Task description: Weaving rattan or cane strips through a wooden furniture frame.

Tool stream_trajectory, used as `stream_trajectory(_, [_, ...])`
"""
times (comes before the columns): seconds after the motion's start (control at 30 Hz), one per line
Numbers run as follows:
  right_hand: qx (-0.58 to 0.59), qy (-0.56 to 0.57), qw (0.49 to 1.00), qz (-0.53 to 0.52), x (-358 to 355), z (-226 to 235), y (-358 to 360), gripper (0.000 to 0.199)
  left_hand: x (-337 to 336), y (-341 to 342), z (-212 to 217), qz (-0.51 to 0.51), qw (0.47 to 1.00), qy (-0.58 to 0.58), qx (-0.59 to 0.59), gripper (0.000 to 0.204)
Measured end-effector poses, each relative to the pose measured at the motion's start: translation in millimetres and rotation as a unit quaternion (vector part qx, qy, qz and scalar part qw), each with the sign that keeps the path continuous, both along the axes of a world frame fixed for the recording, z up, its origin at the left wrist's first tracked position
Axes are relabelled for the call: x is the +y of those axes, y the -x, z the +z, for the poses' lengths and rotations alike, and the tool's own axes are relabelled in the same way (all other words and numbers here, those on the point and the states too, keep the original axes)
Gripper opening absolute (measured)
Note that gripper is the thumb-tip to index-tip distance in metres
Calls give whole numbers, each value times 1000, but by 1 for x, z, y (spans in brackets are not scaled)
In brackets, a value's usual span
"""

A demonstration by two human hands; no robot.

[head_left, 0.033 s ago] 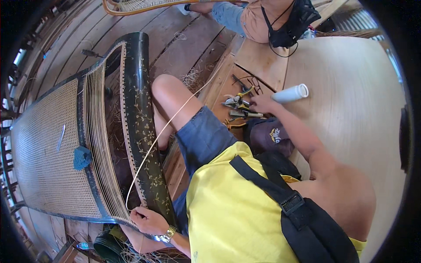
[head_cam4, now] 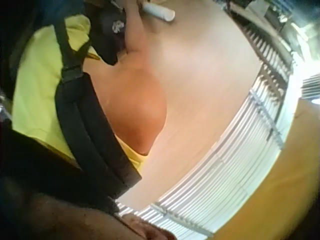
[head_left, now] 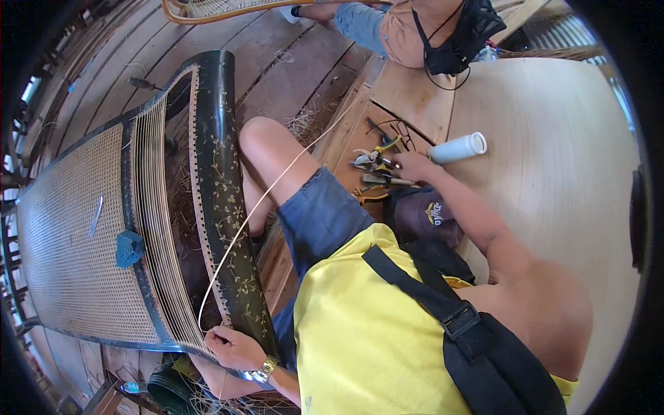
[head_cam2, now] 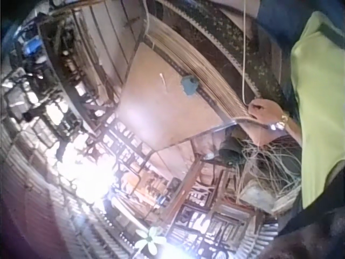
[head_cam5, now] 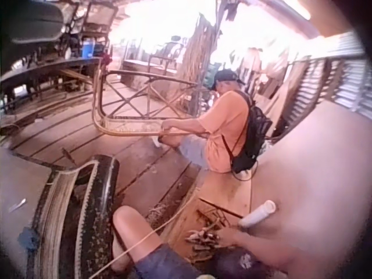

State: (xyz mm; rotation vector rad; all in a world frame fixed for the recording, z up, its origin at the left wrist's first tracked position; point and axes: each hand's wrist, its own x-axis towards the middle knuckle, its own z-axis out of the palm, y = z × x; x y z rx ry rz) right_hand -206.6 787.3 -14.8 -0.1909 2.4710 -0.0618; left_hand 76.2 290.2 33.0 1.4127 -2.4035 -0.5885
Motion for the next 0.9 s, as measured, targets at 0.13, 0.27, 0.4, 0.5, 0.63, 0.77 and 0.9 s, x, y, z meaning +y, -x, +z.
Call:
stream_trajectory(0.13, [27,-55,998,12,-9,-21,-6,31,0,-1,0,8,1000,-4,8,35])
stream_trajectory(0.27, [44,-100,994,26,-10,-37,-8,25,4,5,7,7,1000,-8,7,32])
stream_trajectory(0.4, [79,-56,995,-4,-17,-22,-13,29,2,3,5,-6,1000,27,13,30])
stream_trajectory(0.5, [82,-5,997,-15,-29,-10,-4,30,0,-4,0,11,998,49,36,30])
stream_trajectory(0.63, [178,104,978,-39,-41,0,9,29,5,9,5,-17,998,40,38,22])
stream_trajectory(0.77, [214,217,951,-53,-97,46,42,27,11,10,17,6,998,43,40,18])
stream_trajectory(0.9, [203,206,957,-37,-92,39,71,28,7,7,12,16,998,20,53,16])
